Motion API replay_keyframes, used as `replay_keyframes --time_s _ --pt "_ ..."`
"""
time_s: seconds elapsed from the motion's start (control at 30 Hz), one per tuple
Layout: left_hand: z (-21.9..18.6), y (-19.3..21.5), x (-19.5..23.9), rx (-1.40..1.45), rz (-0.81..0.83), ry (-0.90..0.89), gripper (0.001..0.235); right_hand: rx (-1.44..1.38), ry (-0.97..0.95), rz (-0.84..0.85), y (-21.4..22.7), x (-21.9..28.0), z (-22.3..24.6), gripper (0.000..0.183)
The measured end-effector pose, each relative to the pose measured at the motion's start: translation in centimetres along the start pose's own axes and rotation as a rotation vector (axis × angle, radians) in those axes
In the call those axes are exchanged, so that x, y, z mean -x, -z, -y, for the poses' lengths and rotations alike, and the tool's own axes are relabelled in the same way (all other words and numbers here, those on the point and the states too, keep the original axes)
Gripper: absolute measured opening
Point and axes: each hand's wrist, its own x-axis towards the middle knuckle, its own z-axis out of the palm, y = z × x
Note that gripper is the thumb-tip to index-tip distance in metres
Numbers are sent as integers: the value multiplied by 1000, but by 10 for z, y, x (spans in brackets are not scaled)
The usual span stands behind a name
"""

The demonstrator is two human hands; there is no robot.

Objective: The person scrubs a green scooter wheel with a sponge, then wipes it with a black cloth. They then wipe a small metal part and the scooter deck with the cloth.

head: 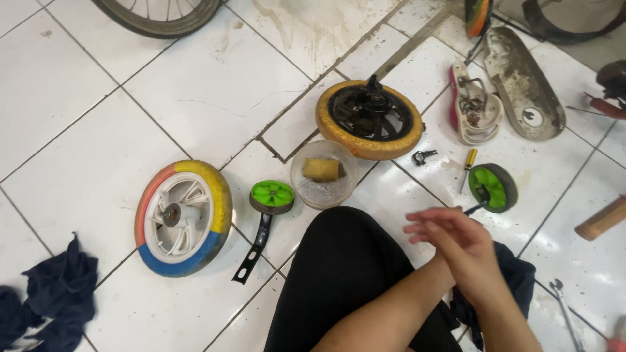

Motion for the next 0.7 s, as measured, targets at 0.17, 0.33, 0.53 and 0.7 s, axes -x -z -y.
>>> replay_keyframes --time_s 0.17,0.33,0.53,0.7 --pt "-4 -2 13 -68 -33 -23 45 80 -257 -230 109 45 -14 24" --pt "9 -8 13 -76 -37 24 41 486 -358 -401 193 80 -76 24" --pt "27 -15 15 -243 -55 -58 51 866 -167 -603 208 90 -124 73" --pt "33 -7 13 -193 119 112 52 810 -362 -519 216 67 -145 94"
